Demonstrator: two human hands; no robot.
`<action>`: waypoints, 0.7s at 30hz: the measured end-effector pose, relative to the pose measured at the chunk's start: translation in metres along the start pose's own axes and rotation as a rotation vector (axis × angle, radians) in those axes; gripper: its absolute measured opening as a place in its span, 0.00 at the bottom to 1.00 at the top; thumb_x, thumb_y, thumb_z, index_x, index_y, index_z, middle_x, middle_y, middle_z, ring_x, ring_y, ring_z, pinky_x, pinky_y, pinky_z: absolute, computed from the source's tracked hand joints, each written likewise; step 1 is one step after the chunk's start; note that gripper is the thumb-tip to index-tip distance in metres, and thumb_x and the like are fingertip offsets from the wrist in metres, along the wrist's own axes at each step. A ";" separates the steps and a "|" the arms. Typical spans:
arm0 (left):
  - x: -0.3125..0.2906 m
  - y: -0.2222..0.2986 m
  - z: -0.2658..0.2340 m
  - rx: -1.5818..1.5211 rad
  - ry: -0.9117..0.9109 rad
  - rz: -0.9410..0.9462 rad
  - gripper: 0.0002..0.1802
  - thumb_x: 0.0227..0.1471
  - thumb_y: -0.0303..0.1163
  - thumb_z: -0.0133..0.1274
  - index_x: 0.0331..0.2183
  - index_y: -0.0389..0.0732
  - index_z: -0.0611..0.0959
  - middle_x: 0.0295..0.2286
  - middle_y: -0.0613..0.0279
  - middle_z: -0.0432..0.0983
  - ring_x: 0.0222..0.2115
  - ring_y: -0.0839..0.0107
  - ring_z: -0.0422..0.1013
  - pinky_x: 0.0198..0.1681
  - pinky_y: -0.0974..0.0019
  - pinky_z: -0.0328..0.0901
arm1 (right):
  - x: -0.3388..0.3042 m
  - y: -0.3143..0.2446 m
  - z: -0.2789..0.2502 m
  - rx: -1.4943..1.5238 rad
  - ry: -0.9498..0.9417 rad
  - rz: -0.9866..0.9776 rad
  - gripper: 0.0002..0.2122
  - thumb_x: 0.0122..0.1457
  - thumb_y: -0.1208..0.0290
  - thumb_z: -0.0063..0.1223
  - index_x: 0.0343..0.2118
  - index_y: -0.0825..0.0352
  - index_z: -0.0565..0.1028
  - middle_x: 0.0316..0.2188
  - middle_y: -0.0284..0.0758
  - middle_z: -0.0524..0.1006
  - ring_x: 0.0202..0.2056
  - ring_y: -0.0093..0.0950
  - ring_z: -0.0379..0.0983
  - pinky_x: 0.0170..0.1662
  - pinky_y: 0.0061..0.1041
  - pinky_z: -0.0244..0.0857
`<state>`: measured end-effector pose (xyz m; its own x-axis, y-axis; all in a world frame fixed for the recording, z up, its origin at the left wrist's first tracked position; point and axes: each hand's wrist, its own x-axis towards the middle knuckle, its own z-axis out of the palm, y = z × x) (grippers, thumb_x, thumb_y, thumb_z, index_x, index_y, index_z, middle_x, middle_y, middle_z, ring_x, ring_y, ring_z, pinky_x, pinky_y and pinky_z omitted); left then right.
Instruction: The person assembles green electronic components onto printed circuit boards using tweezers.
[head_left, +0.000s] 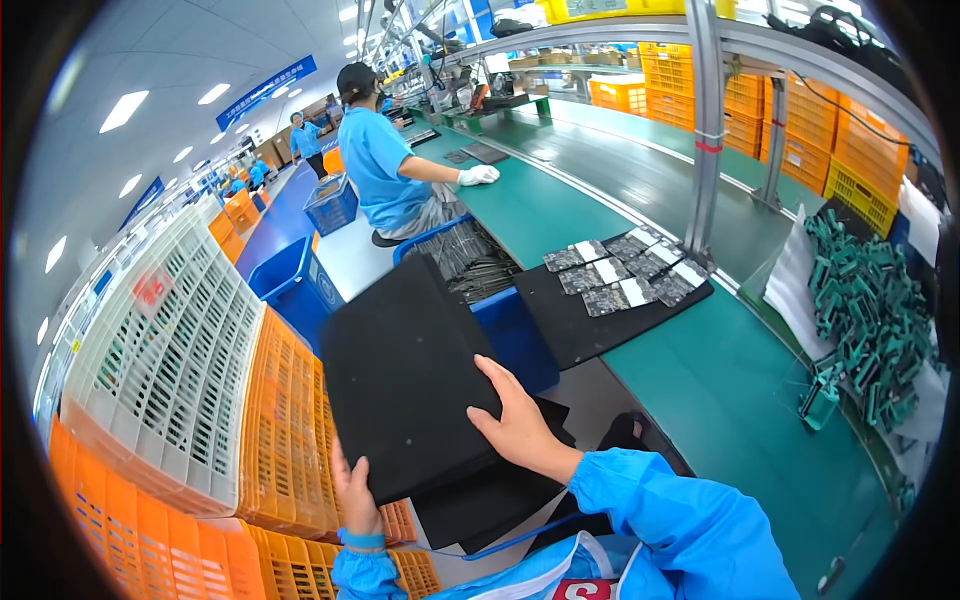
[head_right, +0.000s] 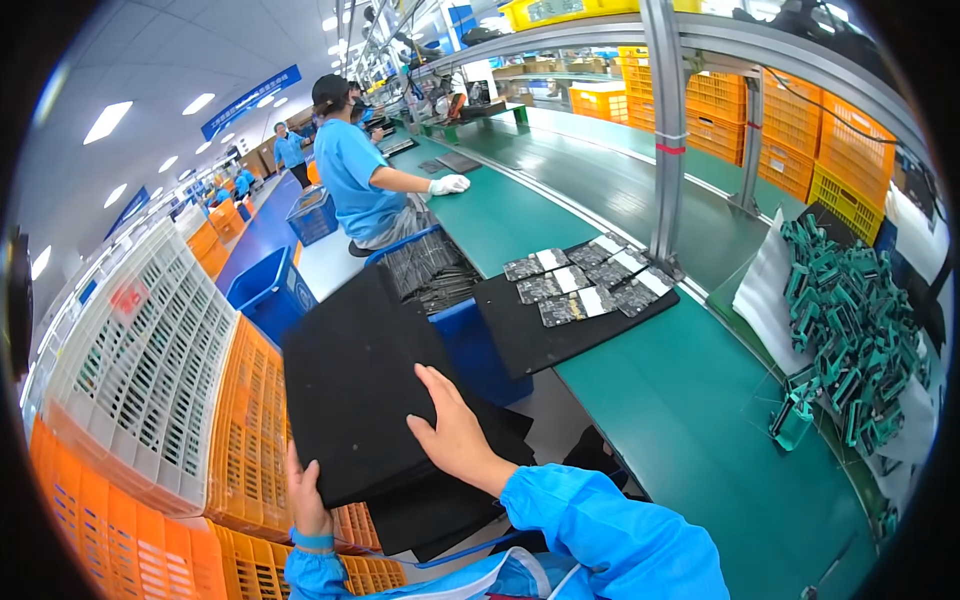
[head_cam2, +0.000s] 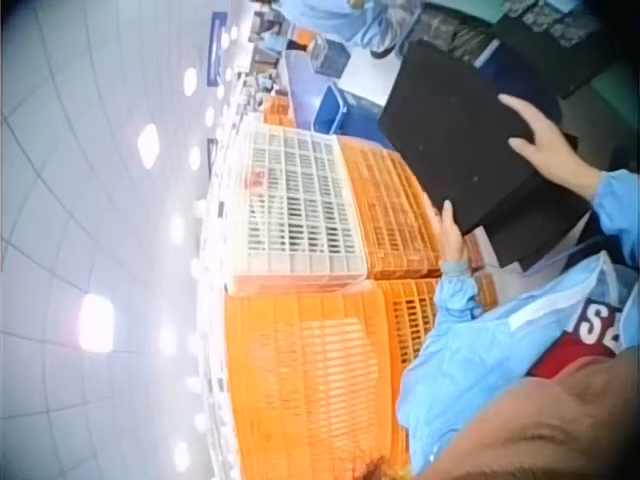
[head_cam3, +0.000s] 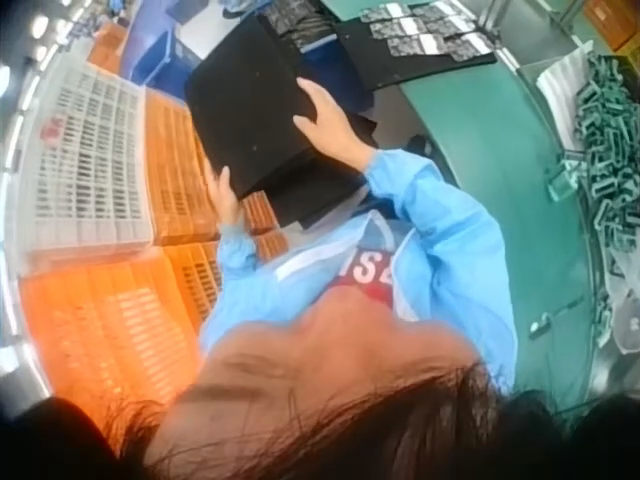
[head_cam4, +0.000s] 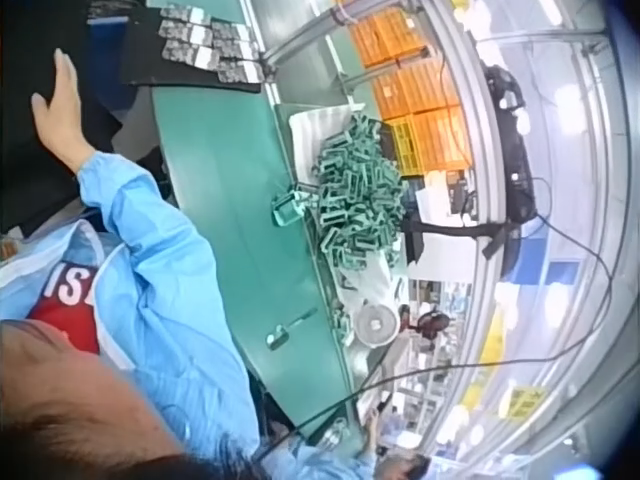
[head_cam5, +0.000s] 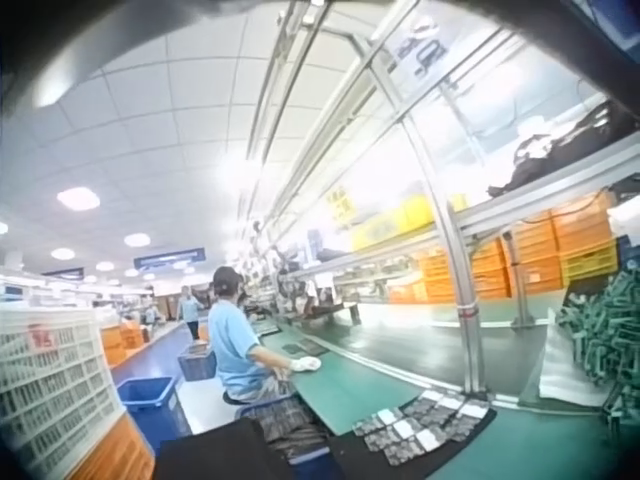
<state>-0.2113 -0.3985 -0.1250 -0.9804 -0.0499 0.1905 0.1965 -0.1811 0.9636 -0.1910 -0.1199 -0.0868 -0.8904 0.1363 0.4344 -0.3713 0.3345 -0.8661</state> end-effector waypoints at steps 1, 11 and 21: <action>-0.008 0.015 0.012 -0.070 0.018 0.000 0.34 0.61 0.22 0.44 0.67 0.37 0.55 0.65 0.53 0.53 0.64 0.61 0.54 0.66 0.62 0.50 | -0.003 -0.005 -0.006 0.050 -0.001 -0.035 0.35 0.58 0.72 0.58 0.67 0.66 0.54 0.65 0.44 0.59 0.66 0.38 0.57 0.66 0.41 0.51; -0.126 0.031 0.160 -0.107 -0.176 0.178 0.52 0.48 0.24 0.52 0.67 0.35 0.41 0.65 0.43 0.41 0.67 0.58 0.43 0.69 0.56 0.40 | -0.047 -0.071 -0.204 -0.336 0.176 0.002 0.25 0.67 0.65 0.47 0.65 0.67 0.61 0.59 0.43 0.68 0.60 0.31 0.65 0.61 0.28 0.58; -0.141 -0.009 0.258 0.060 -1.091 0.659 0.24 0.57 0.30 0.56 0.55 0.39 0.74 0.52 0.50 0.70 0.51 0.51 0.68 0.54 0.56 0.64 | -0.298 -0.079 -0.424 -0.663 0.411 0.585 0.20 0.57 0.74 0.54 0.53 0.69 0.73 0.44 0.36 0.75 0.44 0.27 0.71 0.51 0.27 0.64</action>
<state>-0.0781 -0.1360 -0.1124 -0.2064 0.7215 0.6609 0.6748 -0.3841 0.6302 0.2154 0.2082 -0.0426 -0.6788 0.7205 0.1415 0.4355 0.5502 -0.7124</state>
